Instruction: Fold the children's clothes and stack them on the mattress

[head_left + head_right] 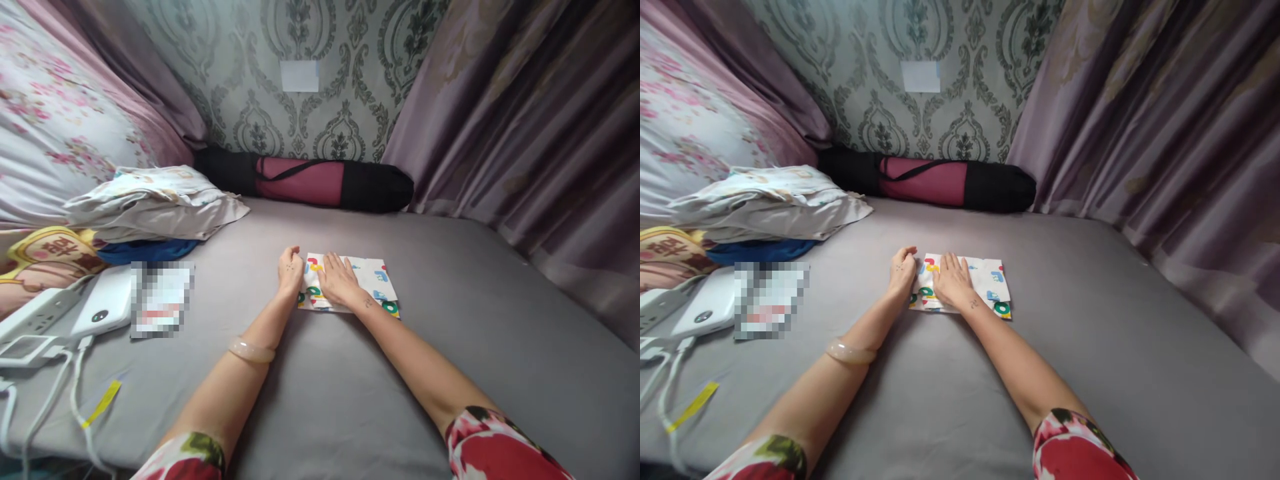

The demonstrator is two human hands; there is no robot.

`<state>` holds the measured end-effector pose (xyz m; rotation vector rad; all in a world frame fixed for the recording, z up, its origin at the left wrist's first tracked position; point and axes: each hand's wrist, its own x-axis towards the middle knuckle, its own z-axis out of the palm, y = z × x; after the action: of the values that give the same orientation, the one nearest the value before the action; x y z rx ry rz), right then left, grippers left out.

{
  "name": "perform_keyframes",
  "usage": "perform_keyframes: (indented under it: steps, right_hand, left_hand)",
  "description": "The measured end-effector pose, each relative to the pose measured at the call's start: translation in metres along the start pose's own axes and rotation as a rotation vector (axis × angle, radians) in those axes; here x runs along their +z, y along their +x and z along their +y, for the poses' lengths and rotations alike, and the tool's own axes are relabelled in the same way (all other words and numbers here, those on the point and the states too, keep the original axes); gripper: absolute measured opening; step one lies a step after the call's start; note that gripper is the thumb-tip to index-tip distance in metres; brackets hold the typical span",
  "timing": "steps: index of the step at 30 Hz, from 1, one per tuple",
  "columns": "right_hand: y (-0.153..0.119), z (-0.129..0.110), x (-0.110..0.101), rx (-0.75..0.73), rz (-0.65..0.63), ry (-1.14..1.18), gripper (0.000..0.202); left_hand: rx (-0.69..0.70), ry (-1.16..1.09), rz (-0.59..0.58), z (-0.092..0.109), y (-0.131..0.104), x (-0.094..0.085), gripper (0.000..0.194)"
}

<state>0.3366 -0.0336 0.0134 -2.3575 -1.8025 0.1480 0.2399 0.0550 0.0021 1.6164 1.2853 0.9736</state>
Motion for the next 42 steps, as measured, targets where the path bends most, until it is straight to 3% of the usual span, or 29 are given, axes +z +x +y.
perform_keyframes:
  steps: [4, 11, 14, 16, 19, 23, 31, 35, 39, 42]
  right_hand:
    - [0.002, -0.017, 0.002, -0.059, 0.043, 0.005, 0.061]
    - [0.008, -0.024, 0.011, -0.079, -0.074, 0.159, 0.062]
    - [0.014, -0.005, -0.004, -0.067, -0.092, 0.349, 0.063]
    - [0.012, 0.016, -0.017, -0.017, -0.032, 0.398, 0.065]
    - [-0.003, 0.052, -0.03, 0.037, 0.054, 0.283, 0.065]
    - [-0.028, 0.078, -0.028, 0.023, 0.007, 0.093, 0.06]
    - [-0.038, 0.062, -0.003, 0.016, 0.003, -0.025, 0.056]
    - [-0.035, 0.069, -0.009, 0.001, -0.047, 0.033, 0.057]
    - [-0.037, 0.081, -0.016, 0.046, -0.057, 0.087, 0.061]
    - [-0.039, 0.086, -0.013, 0.117, -0.032, 0.033, 0.064]
  left_hand:
    - [0.02, -0.006, 0.001, -0.003, 0.003, 0.001, 0.042]
    - [0.083, 0.053, -0.019, -0.005, 0.001, 0.003, 0.04]
    - [0.186, 0.148, -0.062, -0.001, -0.004, 0.006, 0.041]
    - [0.298, 0.251, -0.106, 0.002, -0.01, 0.009, 0.041]
    - [0.473, 0.436, -0.189, 0.008, -0.023, 0.014, 0.042]
    - [0.608, 0.636, -0.329, 0.013, -0.04, 0.02, 0.044]
    - [0.577, 0.806, -0.495, 0.009, -0.043, 0.023, 0.053]
    - [0.592, 0.811, -0.492, 0.011, -0.043, 0.021, 0.053]
    - [0.619, 0.769, -0.385, 0.013, -0.044, 0.017, 0.052]
    - [0.579, 0.774, -0.42, 0.012, -0.042, 0.016, 0.053]
